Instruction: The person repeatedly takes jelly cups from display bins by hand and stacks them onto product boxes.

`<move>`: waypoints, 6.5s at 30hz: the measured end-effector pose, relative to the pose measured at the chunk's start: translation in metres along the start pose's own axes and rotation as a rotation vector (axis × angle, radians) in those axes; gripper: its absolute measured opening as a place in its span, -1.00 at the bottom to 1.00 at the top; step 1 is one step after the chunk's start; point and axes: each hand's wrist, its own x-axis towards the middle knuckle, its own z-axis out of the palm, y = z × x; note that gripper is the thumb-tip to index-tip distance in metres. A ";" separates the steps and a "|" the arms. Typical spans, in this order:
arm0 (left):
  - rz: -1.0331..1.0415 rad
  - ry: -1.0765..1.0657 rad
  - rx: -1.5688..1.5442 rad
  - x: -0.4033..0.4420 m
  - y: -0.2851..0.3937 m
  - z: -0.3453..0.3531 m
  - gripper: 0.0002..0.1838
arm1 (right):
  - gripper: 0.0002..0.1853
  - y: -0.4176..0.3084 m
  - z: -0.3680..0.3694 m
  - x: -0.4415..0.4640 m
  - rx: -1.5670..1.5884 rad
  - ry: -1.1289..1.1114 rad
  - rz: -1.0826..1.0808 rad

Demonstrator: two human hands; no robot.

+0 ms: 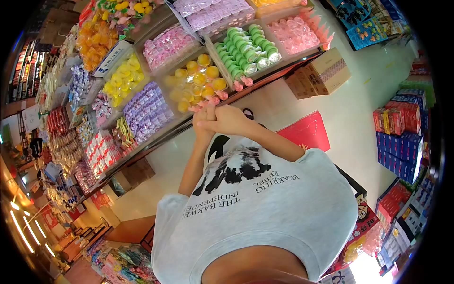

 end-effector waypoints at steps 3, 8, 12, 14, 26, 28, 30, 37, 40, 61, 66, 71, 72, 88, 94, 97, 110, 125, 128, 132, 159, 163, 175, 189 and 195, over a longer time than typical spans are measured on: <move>0.005 0.026 -0.005 0.002 -0.028 0.000 -0.75 | -0.17 -0.005 0.003 0.026 0.047 -0.015 0.002; -0.500 -0.055 -0.432 -0.008 -0.068 -0.007 -0.61 | -0.21 0.000 0.042 0.087 0.011 0.049 -0.096; -0.719 -0.050 -0.322 -0.007 -0.114 -0.016 -0.47 | -0.22 -0.006 0.067 0.131 0.068 -0.052 -0.044; -0.658 0.012 -0.247 -0.024 -0.162 0.006 -0.40 | -0.23 -0.011 0.074 0.155 0.151 -0.064 -0.006; -1.170 -0.763 -0.960 -0.017 -0.232 0.013 -0.35 | -0.18 0.023 0.106 0.232 0.346 -0.362 0.498; -1.158 -0.886 -0.982 -0.029 -0.253 0.032 -0.39 | -0.18 0.014 0.105 0.230 0.408 -0.394 0.681; -1.228 -0.878 -0.995 -0.026 -0.250 0.030 -0.41 | -0.15 0.019 0.116 0.230 0.522 -0.320 0.653; -1.012 -0.526 -1.290 -0.006 -0.219 0.020 -0.48 | -0.22 0.007 0.107 0.222 0.323 0.001 0.310; -0.871 -0.272 -1.330 0.019 -0.184 -0.001 -0.41 | -0.24 -0.021 0.084 0.184 0.369 0.171 0.262; 0.552 -0.438 -1.608 -0.044 0.205 -0.018 -0.05 | -0.34 -0.051 0.119 -0.207 -0.258 1.962 -0.111; 0.725 -0.689 -1.618 -0.090 0.271 -0.017 -0.01 | -0.33 -0.054 0.150 -0.281 -0.403 2.162 0.065; 0.793 -0.860 -1.723 -0.139 0.326 -0.024 -0.01 | -0.29 -0.061 0.176 -0.335 -0.518 2.337 0.185; 0.839 -0.877 -1.718 -0.145 0.333 -0.021 -0.02 | -0.30 -0.063 0.179 -0.345 -0.560 2.380 0.203; 1.071 -1.151 -1.733 -0.157 0.494 0.060 -0.08 | -0.34 -0.005 0.124 -0.466 -0.817 2.555 0.679; 1.080 -1.274 -1.785 -0.145 0.562 0.101 -0.11 | -0.32 0.026 0.081 -0.506 -0.846 2.562 0.905; 1.192 -1.313 -1.725 -0.145 0.589 0.112 -0.11 | -0.28 0.039 0.074 -0.522 -0.829 2.599 1.036; 1.204 -1.532 -1.846 -0.215 0.718 0.126 -0.34 | -0.31 0.089 0.088 -0.649 -0.872 2.727 1.145; 1.375 -1.485 -1.442 -0.303 0.848 0.144 -0.29 | -0.59 0.142 0.121 -0.814 -0.406 3.205 0.643; 1.533 -1.297 -1.261 -0.311 0.868 0.143 -0.30 | -0.62 0.142 0.121 -0.828 -0.253 3.223 0.626; 1.585 -1.196 -1.070 -0.323 0.884 0.146 -0.23 | -0.65 0.142 0.125 -0.843 -0.174 3.192 0.662; 1.573 -1.340 -0.838 -0.330 0.894 0.134 -0.07 | -0.68 0.148 0.154 -0.862 0.286 3.145 0.402; 1.610 -1.245 -0.950 -0.310 0.876 0.129 -0.12 | -0.83 0.142 0.158 -0.864 0.155 3.242 0.055; 1.164 -1.227 -1.013 -0.189 0.737 0.112 -0.28 | -0.93 0.131 0.080 -0.766 -0.336 2.607 0.039; 0.295 -0.896 -1.291 -0.081 0.471 0.070 -0.45 | -0.37 0.095 0.024 -0.468 0.400 1.562 -0.300; 0.245 -0.431 -1.210 -0.062 0.385 0.042 -0.37 | -0.26 0.073 0.008 -0.390 0.403 1.177 -0.426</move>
